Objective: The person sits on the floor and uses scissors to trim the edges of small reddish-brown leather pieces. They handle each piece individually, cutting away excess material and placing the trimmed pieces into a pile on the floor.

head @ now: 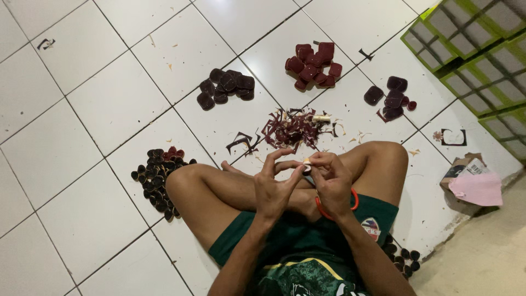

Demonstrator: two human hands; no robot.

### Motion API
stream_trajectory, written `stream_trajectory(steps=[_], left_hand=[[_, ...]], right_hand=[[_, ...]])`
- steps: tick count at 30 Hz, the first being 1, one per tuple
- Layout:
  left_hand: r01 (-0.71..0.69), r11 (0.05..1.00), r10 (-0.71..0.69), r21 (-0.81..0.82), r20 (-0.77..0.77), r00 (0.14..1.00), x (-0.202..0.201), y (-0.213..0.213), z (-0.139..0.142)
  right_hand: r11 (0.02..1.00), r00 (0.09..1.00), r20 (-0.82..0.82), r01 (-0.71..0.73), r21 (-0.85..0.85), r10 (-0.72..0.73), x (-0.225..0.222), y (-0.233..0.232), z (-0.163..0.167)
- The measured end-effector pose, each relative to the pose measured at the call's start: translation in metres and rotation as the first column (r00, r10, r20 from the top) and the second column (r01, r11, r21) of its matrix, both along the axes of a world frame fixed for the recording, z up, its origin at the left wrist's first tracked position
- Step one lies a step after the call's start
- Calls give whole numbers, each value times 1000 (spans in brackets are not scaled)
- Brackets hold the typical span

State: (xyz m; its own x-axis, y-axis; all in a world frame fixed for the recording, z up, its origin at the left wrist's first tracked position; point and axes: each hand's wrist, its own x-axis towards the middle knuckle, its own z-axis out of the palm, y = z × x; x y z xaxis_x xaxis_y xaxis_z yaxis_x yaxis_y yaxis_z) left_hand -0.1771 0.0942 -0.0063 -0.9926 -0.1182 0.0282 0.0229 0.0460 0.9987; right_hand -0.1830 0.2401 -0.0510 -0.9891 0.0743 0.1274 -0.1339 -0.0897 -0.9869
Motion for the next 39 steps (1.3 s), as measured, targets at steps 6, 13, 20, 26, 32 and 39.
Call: stream_trajectory(steps=[6, 13, 20, 26, 32, 39], left_hand=[[29, 989, -67, -148, -263, 962, -4, 3, -20], [-36, 904, -161, -426, -419, 894, -3, 2, -34], [10, 987, -62, -163, -314, 947, -5, 12, -18], [65, 975, -57, 213, -43, 997, -8, 6, 3], [-9, 995, 7, -96, -19, 1000, -7, 6, 6], [-35, 995, 18, -92, -179, 984, -11, 12, -9]], right_hand=[[995, 995, 46, -81, -56, 84, 3, -2, 6], [985, 949, 267, -171, -20, 170, -8, 13, 2], [996, 996, 18, 84, 26, -84, -4, 2, -10], [980, 993, 110, -8, -201, 31, -15, 14, -13], [951, 970, 239, 36, -306, 40, -13, 9, -13], [991, 996, 55, 73, -108, -68, 3, -8, -4]])
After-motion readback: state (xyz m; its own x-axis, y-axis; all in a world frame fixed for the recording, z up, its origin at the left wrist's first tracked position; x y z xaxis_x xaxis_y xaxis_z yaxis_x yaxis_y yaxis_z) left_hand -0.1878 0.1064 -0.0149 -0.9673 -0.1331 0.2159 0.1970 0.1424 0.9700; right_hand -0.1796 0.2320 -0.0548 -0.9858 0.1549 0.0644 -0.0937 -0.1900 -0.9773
